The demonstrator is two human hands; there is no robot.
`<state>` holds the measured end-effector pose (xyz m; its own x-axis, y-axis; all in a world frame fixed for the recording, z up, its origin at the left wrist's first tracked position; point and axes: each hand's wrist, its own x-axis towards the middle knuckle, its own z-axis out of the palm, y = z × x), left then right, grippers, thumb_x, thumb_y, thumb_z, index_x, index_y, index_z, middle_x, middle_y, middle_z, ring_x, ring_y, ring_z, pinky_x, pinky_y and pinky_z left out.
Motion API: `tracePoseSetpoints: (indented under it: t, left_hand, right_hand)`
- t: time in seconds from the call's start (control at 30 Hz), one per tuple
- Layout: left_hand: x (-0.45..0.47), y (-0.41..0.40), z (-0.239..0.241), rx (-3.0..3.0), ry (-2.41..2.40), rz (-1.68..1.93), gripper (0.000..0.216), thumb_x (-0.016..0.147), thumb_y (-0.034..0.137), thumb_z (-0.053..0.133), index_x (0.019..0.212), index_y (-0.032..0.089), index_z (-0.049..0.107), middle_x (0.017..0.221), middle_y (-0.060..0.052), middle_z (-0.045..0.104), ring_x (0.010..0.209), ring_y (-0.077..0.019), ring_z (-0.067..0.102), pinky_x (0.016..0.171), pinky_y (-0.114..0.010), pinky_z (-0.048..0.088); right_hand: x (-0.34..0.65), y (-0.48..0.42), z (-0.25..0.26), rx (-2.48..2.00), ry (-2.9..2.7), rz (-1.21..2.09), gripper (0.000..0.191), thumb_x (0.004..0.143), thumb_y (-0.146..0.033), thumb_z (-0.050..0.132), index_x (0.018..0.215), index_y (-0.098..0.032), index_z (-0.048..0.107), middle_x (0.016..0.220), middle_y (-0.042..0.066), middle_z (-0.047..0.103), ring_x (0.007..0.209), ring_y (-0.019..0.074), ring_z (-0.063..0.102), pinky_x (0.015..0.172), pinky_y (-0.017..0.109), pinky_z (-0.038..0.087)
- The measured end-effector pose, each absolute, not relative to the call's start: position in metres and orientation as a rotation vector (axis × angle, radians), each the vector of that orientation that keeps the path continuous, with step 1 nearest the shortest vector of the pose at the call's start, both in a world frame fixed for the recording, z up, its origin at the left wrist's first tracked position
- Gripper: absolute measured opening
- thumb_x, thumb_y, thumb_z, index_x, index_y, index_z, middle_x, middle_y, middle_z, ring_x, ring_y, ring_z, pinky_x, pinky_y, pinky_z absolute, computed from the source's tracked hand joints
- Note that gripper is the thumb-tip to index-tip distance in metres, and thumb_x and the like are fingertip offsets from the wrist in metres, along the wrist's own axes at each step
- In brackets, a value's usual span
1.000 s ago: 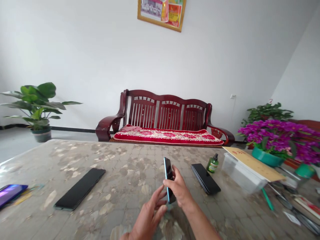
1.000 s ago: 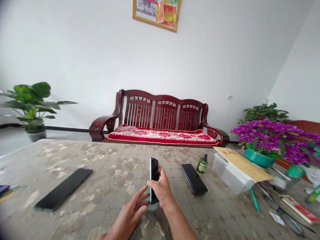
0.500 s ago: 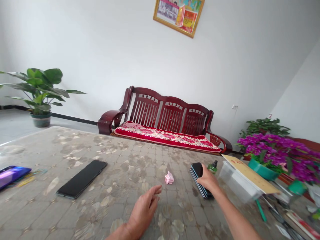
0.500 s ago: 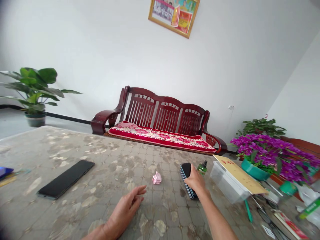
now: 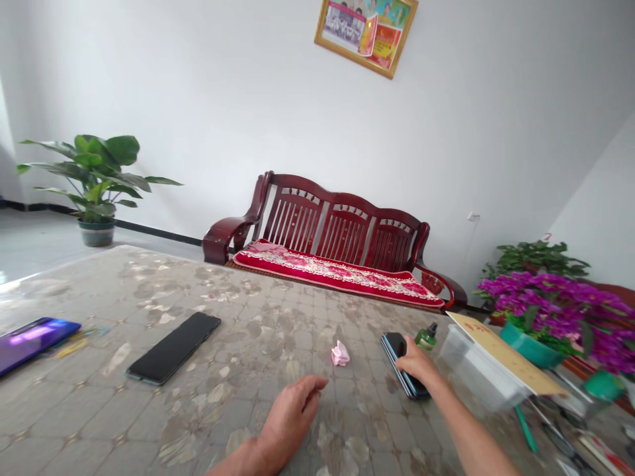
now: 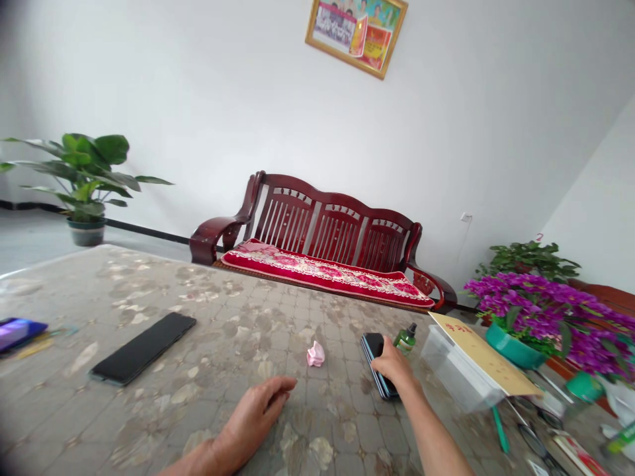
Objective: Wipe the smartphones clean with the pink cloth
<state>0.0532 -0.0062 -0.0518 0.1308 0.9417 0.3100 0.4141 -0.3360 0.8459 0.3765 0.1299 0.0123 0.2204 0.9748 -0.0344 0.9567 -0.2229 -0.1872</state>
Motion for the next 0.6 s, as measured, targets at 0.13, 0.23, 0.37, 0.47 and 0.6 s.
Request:
tracePoseSetpoints:
  t: [0.13, 0.23, 0.37, 0.47, 0.6]
  left_hand:
    - [0.053, -0.006, -0.049, 1.833, 1.282, 1.169, 0.030, 0.085, 0.021, 0.047, 0.100, 0.025, 0.072, 0.100, -0.002, 0.075, 0.096, -0.0212, 0.069, 0.085, -0.024, 0.050]
    - [0.053, -0.007, -0.048, 1.831, 1.277, 1.181, 0.030, 0.084, 0.020, 0.048, 0.100, 0.025, 0.073, 0.098, -0.002, 0.076, 0.094, -0.0215, 0.070, 0.084, -0.025, 0.051]
    - [0.053, -0.009, -0.047, 1.831, 1.288, 1.176, 0.031, 0.085, 0.020, 0.047, 0.101, 0.025, 0.073, 0.099, -0.003, 0.076, 0.095, -0.0220, 0.070, 0.085, -0.025, 0.050]
    - [0.054, -0.010, -0.047, 1.822, 1.291, 1.176, 0.030, 0.085, 0.021, 0.048, 0.101, 0.024, 0.073, 0.101, -0.003, 0.075, 0.096, -0.0223, 0.069, 0.085, -0.026, 0.050]
    - [0.054, -0.010, -0.048, 1.786, 1.301, 1.190, 0.030, 0.085, 0.021, 0.048, 0.100, 0.024, 0.073, 0.099, -0.003, 0.075, 0.094, -0.0216, 0.069, 0.085, -0.026, 0.050]
  right_hand:
    - [0.377, 0.130, 0.013, -2.342, -1.877, 0.234, 0.081, 0.054, -0.017, 0.063, 0.133, -0.019, 0.049, 0.101, 0.010, 0.071, 0.092, 0.0272, 0.068, 0.071, 0.030, 0.047]
    - [0.375, 0.128, 0.017, -2.319, -1.879, 0.219, 0.080, 0.054, -0.019, 0.066, 0.133, -0.018, 0.050, 0.105, 0.013, 0.070, 0.094, 0.0299, 0.067, 0.075, 0.034, 0.047]
    - [0.351, 0.121, 0.017, -2.166, -1.919, 0.153, 0.070, 0.064, -0.030, 0.068, 0.132, -0.020, 0.053, 0.132, 0.016, 0.058, 0.120, 0.0336, 0.054, 0.092, 0.041, 0.042]
    - [0.316, 0.116, 0.007, -1.967, -2.004, 0.238, 0.050, 0.076, -0.035, 0.060, 0.125, -0.022, 0.060, 0.126, 0.010, 0.064, 0.115, 0.0257, 0.059, 0.094, 0.033, 0.042]
    - [0.271, 0.113, -0.014, -1.792, -2.040, 0.420, 0.035, 0.081, -0.041, 0.055, 0.106, -0.022, 0.070, 0.100, 0.005, 0.074, 0.095, 0.0210, 0.067, 0.079, 0.026, 0.046]
